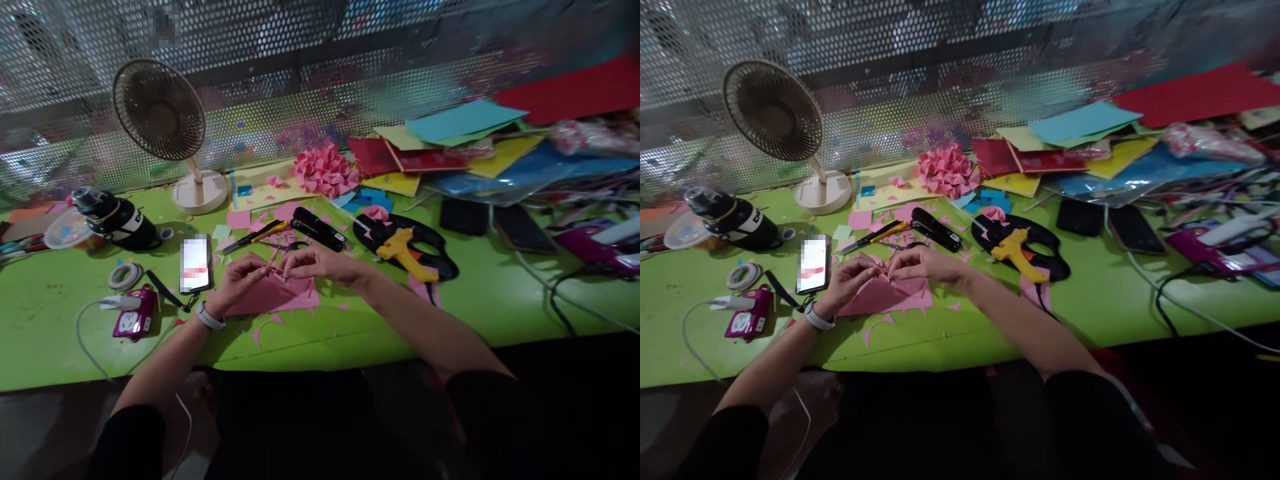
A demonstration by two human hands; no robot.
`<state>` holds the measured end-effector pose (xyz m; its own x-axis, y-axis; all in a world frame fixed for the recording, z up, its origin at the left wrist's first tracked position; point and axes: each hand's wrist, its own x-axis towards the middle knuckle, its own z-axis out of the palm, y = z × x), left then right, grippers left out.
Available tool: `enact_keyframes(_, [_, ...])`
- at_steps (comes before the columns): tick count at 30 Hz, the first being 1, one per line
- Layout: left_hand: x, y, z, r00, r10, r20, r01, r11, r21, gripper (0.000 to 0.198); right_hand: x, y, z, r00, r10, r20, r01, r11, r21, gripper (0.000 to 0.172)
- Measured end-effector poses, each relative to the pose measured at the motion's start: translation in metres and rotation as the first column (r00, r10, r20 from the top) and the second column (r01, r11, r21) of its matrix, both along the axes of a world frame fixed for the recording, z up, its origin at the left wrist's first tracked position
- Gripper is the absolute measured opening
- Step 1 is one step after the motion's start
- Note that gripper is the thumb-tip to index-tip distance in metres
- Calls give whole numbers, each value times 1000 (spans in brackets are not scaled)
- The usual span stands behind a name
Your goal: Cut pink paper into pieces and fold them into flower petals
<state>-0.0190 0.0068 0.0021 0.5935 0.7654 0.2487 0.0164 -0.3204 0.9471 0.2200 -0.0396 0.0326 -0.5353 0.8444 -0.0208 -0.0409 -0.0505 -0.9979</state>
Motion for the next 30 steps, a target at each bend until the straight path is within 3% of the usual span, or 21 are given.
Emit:
enact_keyframes(8, [0,0,2,995,-96,-8,96,995,10,19,-8,-3,-6,990,117,-84,-127,984,-129,15])
enact_keyframes(14, [-1,0,2,993,-120,-24,119,992,-31,20,-13,-4,-8,994,93,-59,-102,982,-158,15])
enact_keyframes(19, [1,-1,-4,997,-58,53,65,988,-140,22,-16,-4,-14,997,48,-64,-58,984,-169,17])
enact_keyframes(22, [3,-1,-9,988,51,146,-6,955,-297,31,-19,-2,-23,979,-168,-113,147,973,-176,18])
enact_keyframes(25, [5,-5,-9,980,127,152,-67,934,-351,30,-22,1,-35,864,-476,-165,453,877,-163,15])
enact_keyframes(27, [8,-10,-7,991,92,101,-52,938,-342,30,-25,2,-43,801,-571,-181,555,821,-136,16])
enact_keyframes(30, [13,-17,-7,999,18,27,-6,919,-395,38,-29,2,-52,777,-605,-172,593,796,-121,22])
